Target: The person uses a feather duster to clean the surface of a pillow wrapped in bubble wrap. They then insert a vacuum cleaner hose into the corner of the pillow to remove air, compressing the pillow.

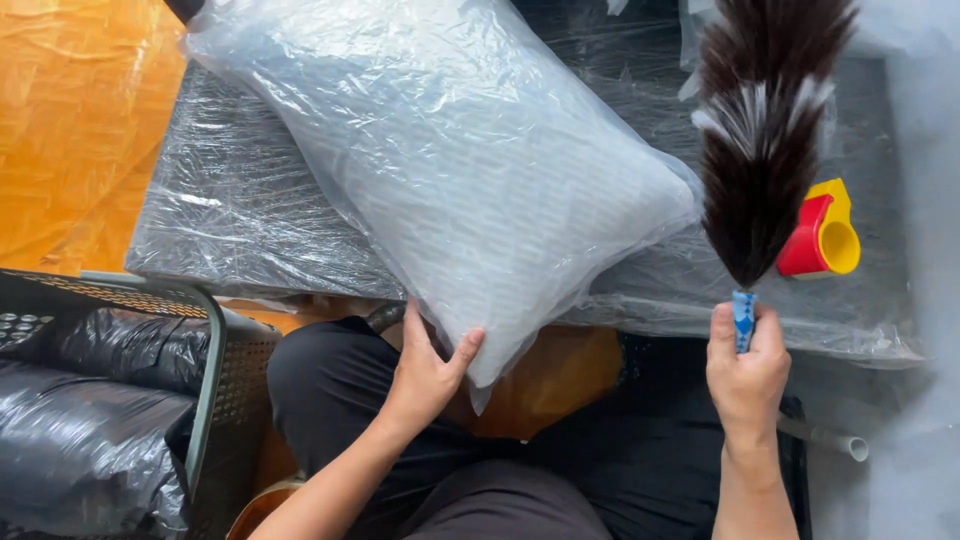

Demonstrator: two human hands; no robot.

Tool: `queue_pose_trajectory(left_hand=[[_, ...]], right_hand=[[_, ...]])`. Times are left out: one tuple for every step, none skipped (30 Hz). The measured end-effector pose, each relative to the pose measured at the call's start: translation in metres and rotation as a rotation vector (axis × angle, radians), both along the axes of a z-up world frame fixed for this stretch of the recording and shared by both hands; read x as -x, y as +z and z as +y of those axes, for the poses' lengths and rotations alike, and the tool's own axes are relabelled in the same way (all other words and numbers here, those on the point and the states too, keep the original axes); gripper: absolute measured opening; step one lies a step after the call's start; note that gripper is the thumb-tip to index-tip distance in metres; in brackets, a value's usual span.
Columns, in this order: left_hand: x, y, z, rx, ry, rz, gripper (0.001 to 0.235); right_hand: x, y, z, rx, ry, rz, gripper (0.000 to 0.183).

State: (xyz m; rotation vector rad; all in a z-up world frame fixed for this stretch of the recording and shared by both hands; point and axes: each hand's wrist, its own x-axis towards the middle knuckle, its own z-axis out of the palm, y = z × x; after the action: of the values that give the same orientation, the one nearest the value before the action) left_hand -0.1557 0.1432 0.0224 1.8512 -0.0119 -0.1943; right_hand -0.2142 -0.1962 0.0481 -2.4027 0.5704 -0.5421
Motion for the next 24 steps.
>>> queue_pose_trajectory(left_hand=[[0.001, -0.004, -0.001, 0.0, 0.004, 0.002, 0.099], [0.001, -0.007, -0.002, 0.06, -0.01, 0.007, 0.093], [0.0, -0.01, -0.003, 0.121, -0.024, 0.008, 0.088], [0.001, -0.008, -0.003, 0.121, -0.021, 0.006, 0.088], [0.0, -0.005, -0.003, 0.155, 0.015, 0.012, 0.079], [0.0, -0.003, -0.003, 0.19, 0.05, 0.017, 0.07], [0.001, -0.007, -0.001, 0.191, 0.053, 0.012, 0.07], [0.001, -0.012, 0.001, 0.139, 0.095, 0.056, 0.077], [0.002, -0.017, 0.003, 0.085, 0.138, 0.103, 0.084], [0.0, -0.005, 0.008, 0.086, 0.141, 0.102, 0.084], [-0.002, 0.007, 0.013, 0.17, 0.14, 0.101, 0.071], [-0.004, 0.019, 0.018, 0.253, 0.139, 0.1, 0.06], [-0.007, 0.026, 0.028, 0.254, 0.144, 0.1, 0.06], [-0.01, 0.033, 0.038, 0.212, 0.202, 0.097, 0.062], [-0.012, 0.039, 0.048, 0.17, 0.258, 0.094, 0.064], [-0.018, 0.041, 0.073, 0.17, 0.261, 0.096, 0.064], [-0.025, 0.042, 0.097, 0.073, 0.25, 0.043, 0.063], [-0.031, 0.043, 0.122, -0.023, 0.239, -0.01, 0.062], [-0.038, 0.044, 0.141, -0.024, 0.235, -0.008, 0.062], [-0.045, 0.046, 0.159, -0.189, 0.287, -0.175, 0.051], [-0.052, 0.048, 0.178, -0.357, 0.333, -0.344, 0.039], [-0.053, 0.051, 0.171, -0.359, 0.326, -0.344, 0.039], [-0.058, 0.054, 0.164, -0.398, 0.302, -0.401, 0.043], [-0.062, 0.058, 0.158, -0.436, 0.279, -0.459, 0.046]], right_hand=[[-0.01, 0.0, -0.002, 0.0, 0.004, 0.002, 0.027], [-0.02, 0.001, -0.005, 0.06, 0.058, -0.062, 0.028], [-0.032, 0.002, -0.008, 0.121, 0.112, -0.13, 0.03], [-0.046, 0.007, -0.008, 0.121, 0.115, -0.132, 0.03], [-0.062, 0.013, -0.008, 0.175, 0.208, -0.221, 0.032], [-0.078, 0.019, -0.008, 0.228, 0.302, -0.309, 0.04], [-0.088, 0.017, -0.009, 0.23, 0.305, -0.314, 0.04], [-0.098, 0.016, -0.011, 0.162, 0.327, -0.287, 0.044], [-0.108, 0.013, -0.012, 0.092, 0.35, -0.256, 0.049], [-0.111, 0.013, -0.008, 0.093, 0.354, -0.257, 0.049], [-0.114, 0.012, -0.004, -0.014, 0.391, -0.202, 0.045], [-0.117, 0.011, 0.0, -0.121, 0.428, -0.145, 0.043], [-0.11, 0.009, 0.008, -0.121, 0.433, -0.143, 0.043], [-0.103, 0.006, 0.016, -0.162, 0.373, -0.098, 0.037], [-0.094, 0.004, 0.023, -0.203, 0.311, -0.053, 0.035], [-0.081, 0.007, 0.037, -0.203, 0.313, -0.051, 0.035], [-0.066, 0.01, 0.05, -0.286, 0.393, 0.003, 0.031], [-0.051, 0.013, 0.063, -0.369, 0.472, 0.057, 0.027], [-0.039, 0.015, 0.081, -0.37, 0.468, 0.058, 0.027], [-0.027, 0.017, 0.098, -0.468, 0.652, 0.201, 0.029], [-0.015, 0.02, 0.116, -0.567, 0.835, 0.343, 0.032], [-0.008, 0.021, 0.124, -0.572, 0.829, 0.342, 0.032], [-0.003, 0.023, 0.133, -0.632, 0.982, 0.371, 0.027], [0.002, 0.024, 0.142, -0.689, 1.137, 0.399, 0.025]])
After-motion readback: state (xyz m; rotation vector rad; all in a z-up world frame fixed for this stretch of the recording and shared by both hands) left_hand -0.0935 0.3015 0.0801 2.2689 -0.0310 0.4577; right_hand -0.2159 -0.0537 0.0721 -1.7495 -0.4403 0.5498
